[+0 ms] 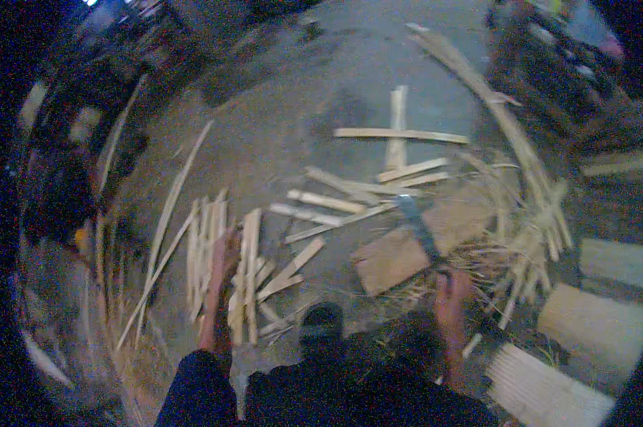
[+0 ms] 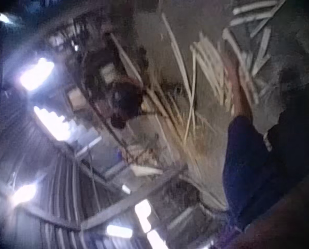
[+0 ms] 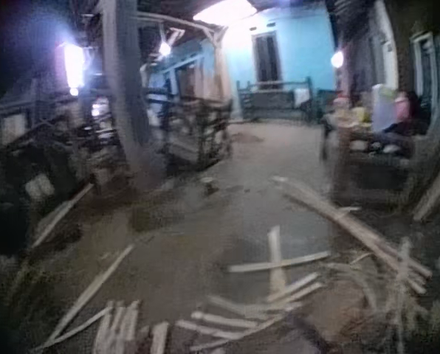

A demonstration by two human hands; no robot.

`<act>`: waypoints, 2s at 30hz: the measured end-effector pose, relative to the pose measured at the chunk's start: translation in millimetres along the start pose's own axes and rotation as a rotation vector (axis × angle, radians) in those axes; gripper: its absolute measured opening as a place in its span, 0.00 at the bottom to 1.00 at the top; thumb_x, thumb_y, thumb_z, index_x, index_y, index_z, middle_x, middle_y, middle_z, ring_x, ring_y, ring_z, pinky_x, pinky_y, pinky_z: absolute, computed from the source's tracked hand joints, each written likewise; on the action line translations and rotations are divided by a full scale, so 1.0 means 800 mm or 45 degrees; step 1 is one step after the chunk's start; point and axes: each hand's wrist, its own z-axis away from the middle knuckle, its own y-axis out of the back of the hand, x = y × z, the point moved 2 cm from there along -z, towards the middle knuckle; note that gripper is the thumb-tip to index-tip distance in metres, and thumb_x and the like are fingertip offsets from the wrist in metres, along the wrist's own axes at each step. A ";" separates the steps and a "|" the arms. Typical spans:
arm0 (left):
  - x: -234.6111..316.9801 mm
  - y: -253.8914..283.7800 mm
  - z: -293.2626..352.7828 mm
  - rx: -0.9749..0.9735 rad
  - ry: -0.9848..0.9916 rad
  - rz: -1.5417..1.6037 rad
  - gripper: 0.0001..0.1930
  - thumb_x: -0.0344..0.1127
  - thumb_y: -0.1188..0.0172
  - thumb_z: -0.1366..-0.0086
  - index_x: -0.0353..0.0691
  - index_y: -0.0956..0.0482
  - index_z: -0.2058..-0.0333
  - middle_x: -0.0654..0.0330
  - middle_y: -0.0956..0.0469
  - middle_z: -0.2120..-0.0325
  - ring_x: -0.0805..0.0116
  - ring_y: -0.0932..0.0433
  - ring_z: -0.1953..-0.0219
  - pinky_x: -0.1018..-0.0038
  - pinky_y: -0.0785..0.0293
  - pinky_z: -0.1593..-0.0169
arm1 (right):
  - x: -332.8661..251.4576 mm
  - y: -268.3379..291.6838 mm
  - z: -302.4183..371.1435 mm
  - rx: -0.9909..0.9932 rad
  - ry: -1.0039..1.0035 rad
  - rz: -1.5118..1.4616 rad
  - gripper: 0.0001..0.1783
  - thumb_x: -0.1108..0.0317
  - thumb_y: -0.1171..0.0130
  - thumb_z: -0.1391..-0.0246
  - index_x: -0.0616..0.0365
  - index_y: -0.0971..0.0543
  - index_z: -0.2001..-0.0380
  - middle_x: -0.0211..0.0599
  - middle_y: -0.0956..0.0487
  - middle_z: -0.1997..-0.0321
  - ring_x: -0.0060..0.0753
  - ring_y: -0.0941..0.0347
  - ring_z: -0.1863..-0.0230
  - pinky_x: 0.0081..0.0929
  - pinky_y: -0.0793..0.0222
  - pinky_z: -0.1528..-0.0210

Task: The person sits on the floor and uses a knife to split long bamboo strips into thinner pieces. They repeatedly pick up strips, split them on a wooden block, and place the finished pieces on the floor.

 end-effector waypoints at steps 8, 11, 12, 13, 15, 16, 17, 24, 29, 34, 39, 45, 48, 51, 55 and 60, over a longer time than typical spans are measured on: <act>-0.008 -0.086 0.049 -0.027 -0.277 0.269 0.20 0.34 0.39 0.44 0.34 0.30 0.54 0.46 0.28 0.59 0.47 0.30 0.54 0.61 0.34 0.50 | 0.095 -0.042 0.031 -0.113 -0.027 0.331 0.28 0.53 0.51 0.40 0.65 0.35 0.46 0.58 0.35 0.44 0.58 0.40 0.43 0.44 0.46 0.40; 0.070 -0.174 0.021 -0.056 -0.436 0.394 0.20 0.34 0.41 0.42 0.36 0.31 0.52 0.46 0.29 0.56 0.47 0.31 0.51 0.60 0.34 0.48 | 0.057 -0.044 0.032 -0.209 -0.089 0.254 0.30 0.52 0.51 0.40 0.68 0.36 0.45 0.59 0.35 0.43 0.58 0.39 0.43 0.42 0.44 0.41; 0.095 -0.195 -0.002 -0.054 -0.553 0.434 0.21 0.34 0.41 0.42 0.36 0.31 0.51 0.45 0.29 0.55 0.46 0.32 0.50 0.59 0.34 0.48 | 0.063 -0.050 0.035 -0.197 -0.072 0.228 0.31 0.53 0.51 0.41 0.69 0.36 0.45 0.59 0.35 0.44 0.58 0.39 0.43 0.41 0.44 0.41; 0.120 -0.213 -0.030 -0.129 -0.482 0.440 0.21 0.36 0.42 0.42 0.35 0.32 0.50 0.45 0.29 0.55 0.46 0.32 0.50 0.59 0.34 0.48 | 0.062 -0.050 0.035 -0.159 -0.055 0.276 0.30 0.55 0.49 0.41 0.69 0.36 0.45 0.59 0.34 0.46 0.57 0.38 0.44 0.43 0.43 0.42; 0.138 -0.254 -0.095 -0.131 -0.423 0.450 0.24 0.40 0.44 0.40 0.34 0.35 0.48 0.42 0.29 0.55 0.44 0.32 0.51 0.57 0.34 0.49 | 0.080 -0.068 0.044 -0.154 -0.043 0.308 0.29 0.56 0.47 0.42 0.68 0.35 0.46 0.58 0.32 0.48 0.56 0.37 0.46 0.42 0.42 0.44; 0.131 -0.280 -0.128 -0.059 -0.424 0.463 0.25 0.42 0.46 0.39 0.34 0.37 0.46 0.40 0.29 0.56 0.43 0.31 0.52 0.55 0.33 0.51 | 0.090 -0.067 0.049 -0.151 -0.039 0.333 0.28 0.57 0.46 0.43 0.68 0.35 0.46 0.58 0.32 0.49 0.56 0.36 0.46 0.41 0.41 0.45; 0.146 -0.291 -0.166 -0.107 -0.348 0.337 0.27 0.42 0.48 0.38 0.34 0.39 0.44 0.39 0.28 0.57 0.42 0.29 0.54 0.54 0.32 0.52 | 0.061 -0.051 0.038 -0.196 -0.068 0.160 0.28 0.57 0.45 0.44 0.66 0.34 0.47 0.56 0.29 0.51 0.53 0.33 0.50 0.39 0.38 0.49; 0.178 -0.323 -0.308 -0.254 -0.467 0.096 0.24 0.52 0.59 0.34 0.46 0.36 0.45 0.41 0.25 0.60 0.41 0.26 0.56 0.54 0.31 0.52 | 0.024 -0.031 0.041 -0.250 -0.263 -0.064 0.23 0.59 0.45 0.44 0.64 0.31 0.52 0.52 0.25 0.59 0.51 0.28 0.59 0.37 0.34 0.55; 0.185 -0.347 -0.315 -0.027 -0.411 0.005 0.19 0.49 0.52 0.36 0.41 0.27 0.58 0.43 0.23 0.64 0.42 0.25 0.62 0.57 0.29 0.57 | -0.003 -0.015 0.039 -0.246 -0.413 -0.322 0.22 0.58 0.44 0.45 0.63 0.30 0.53 0.51 0.23 0.65 0.51 0.26 0.64 0.38 0.31 0.59; 0.187 -0.299 -0.300 0.455 -0.211 0.931 0.15 0.32 0.45 0.40 0.34 0.31 0.55 0.52 0.23 0.70 0.63 0.23 0.70 0.66 0.25 0.64 | 0.035 -0.042 0.074 -0.293 -0.561 -0.428 0.21 0.55 0.43 0.46 0.64 0.28 0.60 0.44 0.23 0.72 0.38 0.26 0.70 0.31 0.32 0.65; 0.276 -0.136 -0.251 0.756 -0.828 0.744 0.38 0.25 0.45 0.42 0.38 0.58 0.37 0.52 0.27 0.61 0.61 0.25 0.63 0.64 0.21 0.59 | 0.005 -0.010 0.070 -0.248 -0.704 -0.712 0.29 0.52 0.42 0.47 0.64 0.31 0.51 0.51 0.22 0.64 0.44 0.24 0.63 0.33 0.30 0.60; 0.367 -0.051 -0.099 0.185 -0.523 1.214 0.24 0.28 0.45 0.40 0.33 0.39 0.45 0.52 0.26 0.60 0.67 0.25 0.62 0.69 0.21 0.62 | -0.007 0.026 0.065 0.039 -0.613 -0.684 0.32 0.53 0.39 0.50 0.66 0.32 0.49 0.55 0.23 0.60 0.49 0.24 0.58 0.36 0.30 0.56; 0.368 -0.062 -0.027 0.185 -0.591 0.923 0.19 0.28 0.46 0.39 0.33 0.38 0.50 0.51 0.26 0.60 0.65 0.25 0.61 0.68 0.22 0.56 | -0.029 0.048 0.050 -0.077 -0.498 -0.654 0.33 0.53 0.40 0.49 0.66 0.33 0.48 0.58 0.23 0.60 0.54 0.25 0.57 0.40 0.29 0.56; 0.385 -0.084 0.028 0.281 -0.813 0.878 0.16 0.30 0.50 0.36 0.34 0.38 0.51 0.50 0.26 0.60 0.63 0.25 0.61 0.66 0.27 0.50 | -0.041 0.050 0.054 -0.044 -0.325 -0.723 0.32 0.51 0.43 0.48 0.65 0.34 0.47 0.58 0.22 0.63 0.58 0.25 0.61 0.43 0.29 0.59; 0.420 -0.079 0.054 0.312 -0.612 1.525 0.12 0.36 0.56 0.32 0.36 0.36 0.54 0.53 0.26 0.65 0.65 0.26 0.66 0.71 0.28 0.59 | -0.080 0.073 0.050 -0.040 -0.105 -0.845 0.23 0.55 0.49 0.43 0.59 0.33 0.51 0.50 0.24 0.74 0.48 0.25 0.72 0.37 0.32 0.71; 0.416 -0.095 0.078 0.402 -0.461 1.717 0.16 0.46 0.56 0.30 0.42 0.35 0.73 0.66 0.43 0.84 0.77 0.44 0.81 0.78 0.41 0.75 | -0.127 0.090 0.037 -0.183 0.077 -1.117 0.21 0.55 0.50 0.42 0.60 0.33 0.53 0.53 0.25 0.74 0.54 0.24 0.71 0.39 0.31 0.70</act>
